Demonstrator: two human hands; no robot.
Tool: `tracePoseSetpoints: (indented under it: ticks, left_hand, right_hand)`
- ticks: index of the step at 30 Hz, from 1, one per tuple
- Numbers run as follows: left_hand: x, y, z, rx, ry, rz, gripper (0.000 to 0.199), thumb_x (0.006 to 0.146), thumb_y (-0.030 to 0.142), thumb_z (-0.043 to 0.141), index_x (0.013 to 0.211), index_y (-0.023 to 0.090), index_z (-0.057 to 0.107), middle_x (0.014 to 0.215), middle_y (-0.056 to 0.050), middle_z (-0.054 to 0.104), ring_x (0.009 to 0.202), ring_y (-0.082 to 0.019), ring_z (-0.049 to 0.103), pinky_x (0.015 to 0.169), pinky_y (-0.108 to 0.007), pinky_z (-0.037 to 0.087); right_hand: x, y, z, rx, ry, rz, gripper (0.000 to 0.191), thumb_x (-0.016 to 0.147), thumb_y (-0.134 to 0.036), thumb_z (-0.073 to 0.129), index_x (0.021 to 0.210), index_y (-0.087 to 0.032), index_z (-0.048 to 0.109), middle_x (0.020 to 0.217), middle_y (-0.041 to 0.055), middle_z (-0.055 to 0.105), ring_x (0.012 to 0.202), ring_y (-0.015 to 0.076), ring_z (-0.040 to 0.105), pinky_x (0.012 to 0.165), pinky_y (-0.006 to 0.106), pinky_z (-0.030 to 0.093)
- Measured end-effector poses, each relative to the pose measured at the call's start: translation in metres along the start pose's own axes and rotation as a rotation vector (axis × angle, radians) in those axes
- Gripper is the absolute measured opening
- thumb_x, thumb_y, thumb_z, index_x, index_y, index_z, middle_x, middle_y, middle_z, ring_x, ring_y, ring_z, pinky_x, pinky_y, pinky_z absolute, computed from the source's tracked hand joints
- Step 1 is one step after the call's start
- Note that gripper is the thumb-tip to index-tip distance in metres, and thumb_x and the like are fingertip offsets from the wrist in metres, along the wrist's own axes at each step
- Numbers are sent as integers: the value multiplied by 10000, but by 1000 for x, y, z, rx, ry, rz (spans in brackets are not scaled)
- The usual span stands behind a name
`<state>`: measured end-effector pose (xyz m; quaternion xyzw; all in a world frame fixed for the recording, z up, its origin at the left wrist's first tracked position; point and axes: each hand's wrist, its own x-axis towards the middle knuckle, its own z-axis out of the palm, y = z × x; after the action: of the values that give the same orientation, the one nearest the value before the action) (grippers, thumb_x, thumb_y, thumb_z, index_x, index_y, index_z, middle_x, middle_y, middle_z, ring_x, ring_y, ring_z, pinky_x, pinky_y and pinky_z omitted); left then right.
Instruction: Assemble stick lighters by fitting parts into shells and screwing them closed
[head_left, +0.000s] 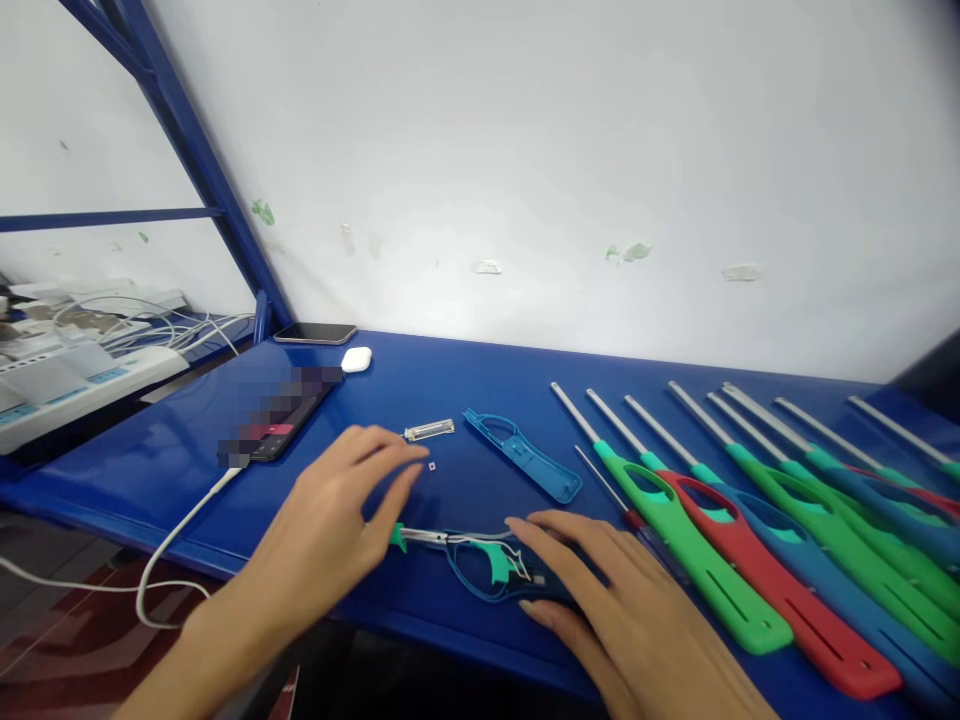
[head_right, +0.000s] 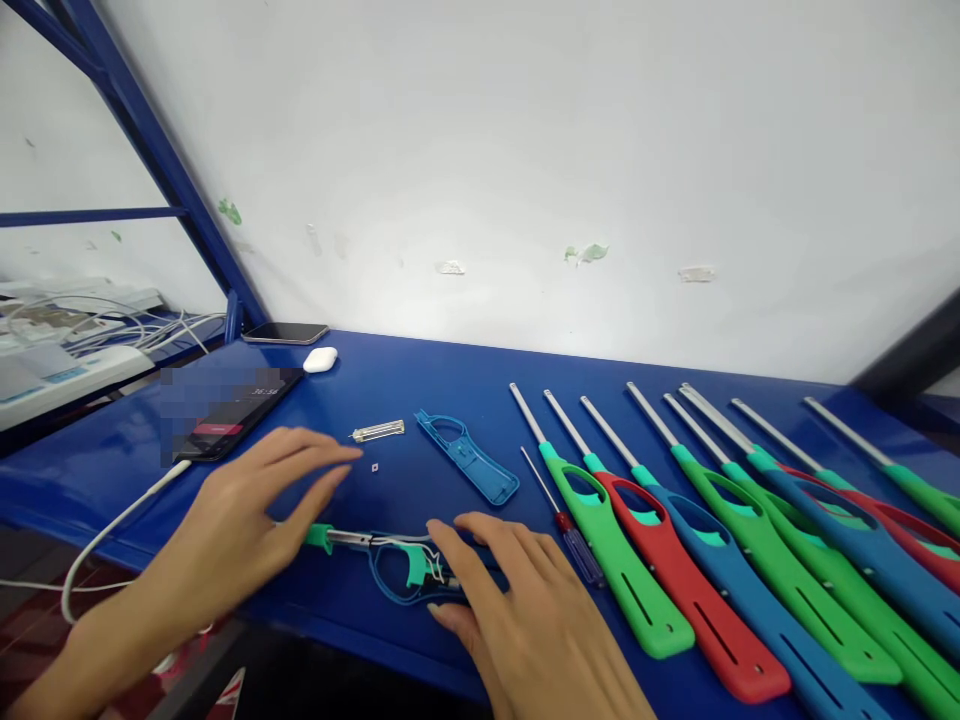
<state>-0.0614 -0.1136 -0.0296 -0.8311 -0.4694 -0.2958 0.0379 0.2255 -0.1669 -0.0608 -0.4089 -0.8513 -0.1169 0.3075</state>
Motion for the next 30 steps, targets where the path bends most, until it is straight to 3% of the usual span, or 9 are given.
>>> tracePoseSetpoints:
  ticks: [4, 9, 13, 17, 20, 22, 24, 26, 30]
  left_hand:
    - [29, -43, 11, 91, -146, -75, 359, 1027, 370, 671, 1336, 188, 657, 1263, -104, 677, 1128, -280, 668, 962, -497, 577]
    - [46, -59, 15, 91, -253, -63, 252, 1038, 382, 679, 1177, 172, 684, 1154, -62, 709, 992, -204, 705, 886, -419, 613]
    - [42, -32, 2, 12, -183, 22, 166, 1082, 322, 600, 1157, 201, 685, 1118, -44, 704, 977, -203, 686, 864, -392, 583]
    - [32, 20, -13, -107, -183, 214, 154, 1115, 302, 534, 1193, 271, 664, 1186, -5, 687, 1062, -170, 645, 921, -313, 537]
    - [26, 57, -20, -147, -219, 356, 192, 1119, 216, 491, 1215, 262, 650, 1175, -3, 684, 993, -161, 613, 893, -296, 514]
    - [25, 69, -23, -150, -212, 404, 230, 1128, 211, 462, 1282, 256, 626, 1202, -11, 687, 1034, -170, 613, 948, -311, 500]
    - [28, 65, -25, -136, -194, 330, 256, 1139, 318, 475, 1372, 302, 580, 1266, 5, 680, 1120, -167, 622, 1007, -311, 485]
    - [33, 47, -25, -95, -189, 152, 283, 1127, 429, 508, 1396, 362, 564, 1306, 27, 671, 1173, -164, 630, 1024, -315, 481]
    - [40, -1, -20, 3, -279, -54, 137, 1072, 366, 624, 1128, 277, 712, 1120, -14, 731, 1044, -223, 687, 945, -394, 512]
  right_hand:
    - [-1, 1, -1, -99, 41, -2, 459, 1152, -478, 317, 1392, -272, 650, 1263, 40, 789, 1029, 212, 809, 761, 363, 677]
    - [-2, 1, -4, -142, 56, 1, 449, 1150, -472, 332, 1379, -277, 666, 1294, 51, 775, 1083, 224, 796, 785, 374, 669]
    - [1, 2, -9, -119, 108, 16, 382, 1141, -424, 400, 1373, -267, 661, 1252, 49, 778, 1067, 204, 788, 844, 362, 641]
    - [5, 3, -11, -90, 186, 52, 416, 1135, -444, 429, 1423, -215, 623, 1306, 58, 759, 1109, 188, 764, 899, 331, 593]
    - [7, 3, -11, 1, 207, 10, 347, 1136, -376, 472, 1369, -188, 648, 1097, 25, 800, 964, 153, 762, 877, 293, 553]
    - [6, 4, -11, 59, 233, -17, 249, 1121, -264, 517, 1288, -184, 682, 914, -7, 783, 829, 135, 733, 864, 284, 525]
    - [4, 4, -12, 76, 282, -8, 197, 1091, -188, 563, 1227, -172, 704, 868, -4, 779, 801, 141, 721, 906, 298, 506]
    - [1, 4, -12, 84, 324, 37, 174, 1065, -166, 604, 1202, -155, 711, 909, 18, 800, 831, 153, 730, 968, 311, 494]
    - [-2, 3, -12, 99, 326, 100, 178, 1067, -184, 604, 1203, -154, 714, 928, 17, 811, 839, 155, 742, 995, 302, 491]
